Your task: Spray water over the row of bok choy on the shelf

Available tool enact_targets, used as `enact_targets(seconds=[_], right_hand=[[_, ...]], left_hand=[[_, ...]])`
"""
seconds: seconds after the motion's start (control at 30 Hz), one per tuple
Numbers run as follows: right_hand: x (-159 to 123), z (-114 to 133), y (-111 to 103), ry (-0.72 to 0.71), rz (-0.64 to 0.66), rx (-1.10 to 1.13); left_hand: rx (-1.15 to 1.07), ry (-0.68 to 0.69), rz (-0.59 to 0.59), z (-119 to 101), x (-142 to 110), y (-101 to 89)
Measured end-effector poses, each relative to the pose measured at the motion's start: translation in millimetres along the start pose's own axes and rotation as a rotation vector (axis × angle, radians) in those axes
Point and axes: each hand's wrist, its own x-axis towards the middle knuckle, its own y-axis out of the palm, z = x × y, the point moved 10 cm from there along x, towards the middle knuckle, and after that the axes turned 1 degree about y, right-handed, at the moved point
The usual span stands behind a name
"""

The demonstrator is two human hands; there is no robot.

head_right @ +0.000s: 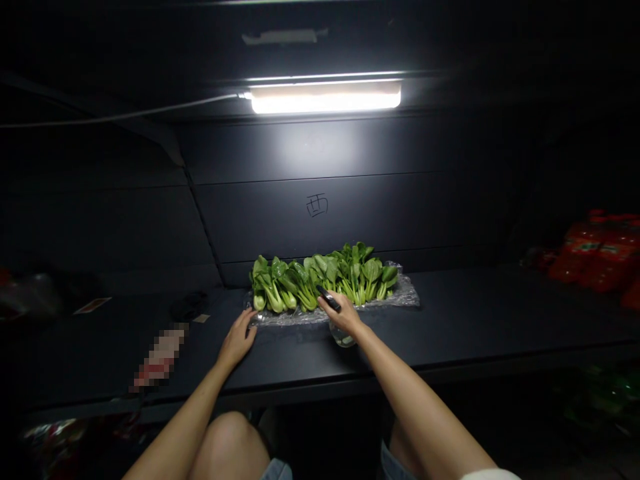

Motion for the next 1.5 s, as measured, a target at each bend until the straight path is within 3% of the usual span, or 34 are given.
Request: enact_targets(seconds=[0.2,0.4,0.6,1.5], right_hand=[[-5.0,-10.3,-20.2,0.014,-0.078,0.0],[-12.1,-31.7,-44.3,0.106,-0.162,0.033],[-15.1,-39.6,-58.5,0.133,-0.215,0.035],[-28.2,-70.5,-105.6,0.212,-0.418,-0.013]], left_hand=[[-0.012,-0.059,-0.059,7.4,8.6,-7.1],[-0.032,-0.087,-0.129,-2.1,22.2,-3.5],[-0.001,-0.119,-0.114,-0.9,16.0,11.2],[0.057,-0.115,-0.061,-3.6,13.4,12.8]])
